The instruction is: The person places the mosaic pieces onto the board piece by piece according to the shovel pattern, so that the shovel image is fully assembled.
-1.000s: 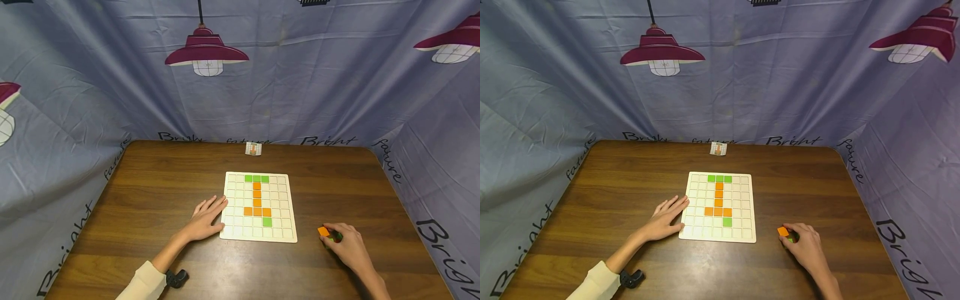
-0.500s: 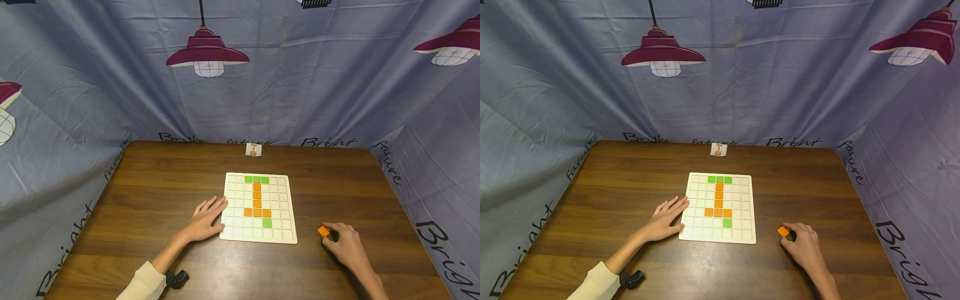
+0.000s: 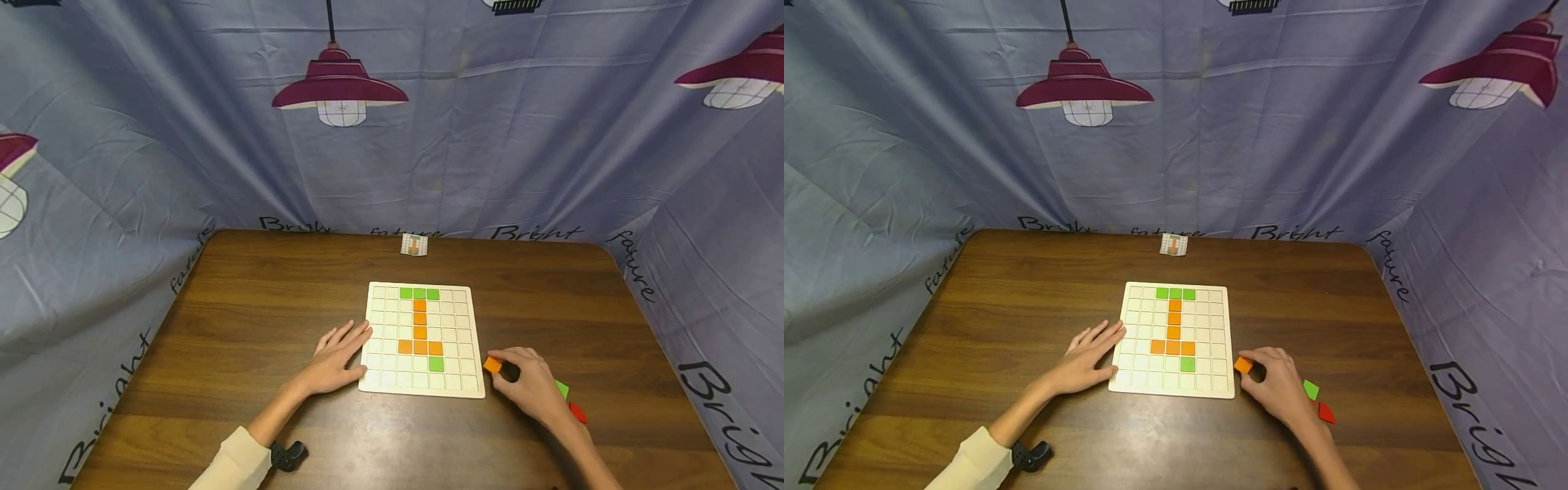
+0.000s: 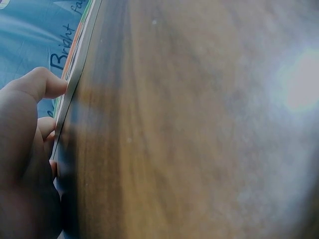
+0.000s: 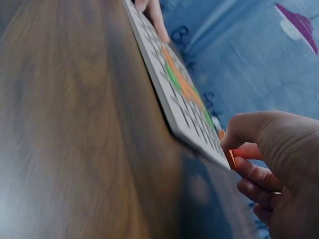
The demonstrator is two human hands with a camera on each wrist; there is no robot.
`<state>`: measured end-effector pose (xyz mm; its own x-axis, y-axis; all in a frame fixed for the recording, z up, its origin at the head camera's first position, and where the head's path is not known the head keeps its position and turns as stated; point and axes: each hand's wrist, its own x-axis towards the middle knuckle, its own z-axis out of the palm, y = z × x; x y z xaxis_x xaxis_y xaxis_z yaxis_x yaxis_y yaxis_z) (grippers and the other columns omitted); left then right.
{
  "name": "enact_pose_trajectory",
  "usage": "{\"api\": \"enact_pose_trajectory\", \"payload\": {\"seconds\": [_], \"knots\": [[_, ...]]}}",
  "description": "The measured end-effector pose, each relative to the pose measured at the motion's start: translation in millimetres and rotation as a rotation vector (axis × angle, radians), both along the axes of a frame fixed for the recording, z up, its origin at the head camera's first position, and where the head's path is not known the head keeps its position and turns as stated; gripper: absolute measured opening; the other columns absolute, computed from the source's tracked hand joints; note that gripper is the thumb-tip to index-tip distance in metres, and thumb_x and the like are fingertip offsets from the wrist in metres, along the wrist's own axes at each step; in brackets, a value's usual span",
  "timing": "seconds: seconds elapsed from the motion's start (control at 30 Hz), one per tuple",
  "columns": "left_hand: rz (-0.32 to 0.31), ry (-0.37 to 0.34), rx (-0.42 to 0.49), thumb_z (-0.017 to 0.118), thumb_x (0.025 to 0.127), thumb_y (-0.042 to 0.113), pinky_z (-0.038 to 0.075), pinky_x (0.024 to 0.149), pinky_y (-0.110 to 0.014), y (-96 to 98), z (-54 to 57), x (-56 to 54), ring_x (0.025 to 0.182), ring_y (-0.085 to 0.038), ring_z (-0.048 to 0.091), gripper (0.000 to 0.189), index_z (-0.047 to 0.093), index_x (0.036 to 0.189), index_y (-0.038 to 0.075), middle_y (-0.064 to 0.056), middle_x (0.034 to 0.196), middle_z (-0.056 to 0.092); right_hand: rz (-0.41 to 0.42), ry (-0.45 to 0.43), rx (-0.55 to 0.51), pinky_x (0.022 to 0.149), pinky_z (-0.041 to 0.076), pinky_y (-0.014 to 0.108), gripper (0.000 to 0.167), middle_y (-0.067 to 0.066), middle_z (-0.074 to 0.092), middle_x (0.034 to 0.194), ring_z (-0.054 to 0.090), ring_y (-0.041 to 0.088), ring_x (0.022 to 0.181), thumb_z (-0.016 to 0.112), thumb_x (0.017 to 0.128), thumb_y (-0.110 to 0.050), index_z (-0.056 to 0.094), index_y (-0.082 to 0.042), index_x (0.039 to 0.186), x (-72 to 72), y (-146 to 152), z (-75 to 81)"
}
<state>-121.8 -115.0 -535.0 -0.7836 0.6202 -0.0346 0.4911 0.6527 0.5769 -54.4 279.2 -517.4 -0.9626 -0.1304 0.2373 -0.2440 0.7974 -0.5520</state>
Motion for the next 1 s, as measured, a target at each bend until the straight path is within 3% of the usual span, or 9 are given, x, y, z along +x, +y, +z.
{"api": "enact_pose_trajectory", "payload": {"seconds": [0.2,0.53,0.73,1.0], "knots": [[0.0,-0.002,0.002,0.056,0.092,0.032,0.008,0.115,-0.058,-0.4,0.2,0.0,0.15,-0.032,0.015,0.074,0.031,0.158,0.009,-0.006,0.163,0.025,0.082,-0.022,-0.013,0.088,0.045,0.051,0.033,0.001,0.069,0.104,0.058,0.025,0.1,0.077,0.074,-0.005,0.077,-0.007,0.108,-12.9,-27.7,5.0],[-0.003,0.005,0.011,0.056,0.093,0.032,0.008,0.115,-0.058,-0.2,-0.6,-0.8,0.15,-0.032,0.015,0.074,0.031,0.158,0.009,-0.006,0.163,0.025,0.221,0.034,0.003,0.091,0.045,0.046,0.035,-0.002,0.069,0.099,0.058,0.02,0.098,0.078,0.072,-0.006,0.078,-0.007,0.107,-30.7,-68.3,5.6],[-0.007,0.006,-0.001,0.056,0.093,0.033,0.008,0.115,-0.058,-0.7,-2.9,-0.9,0.15,-0.031,0.014,0.074,0.03,0.158,0.009,-0.005,0.164,0.024,0.279,0.071,0.045,0.091,0.046,0.043,0.033,-0.001,0.069,0.099,0.059,0.021,0.098,0.077,0.072,-0.005,0.079,-0.008,0.105,-35.5,-84.0,0.3],[-0.007,0.002,0.004,0.056,0.093,0.032,0.008,0.115,-0.058,-0.3,-3.3,-0.5,0.15,-0.031,0.014,0.074,0.03,0.158,0.009,-0.005,0.164,0.024,0.322,0.043,0.115,0.093,0.045,0.043,0.033,-0.003,0.067,0.098,0.057,0.02,0.098,0.074,0.073,-0.006,0.079,-0.01,0.105,-36.3,-94.9,-5.7]]}}
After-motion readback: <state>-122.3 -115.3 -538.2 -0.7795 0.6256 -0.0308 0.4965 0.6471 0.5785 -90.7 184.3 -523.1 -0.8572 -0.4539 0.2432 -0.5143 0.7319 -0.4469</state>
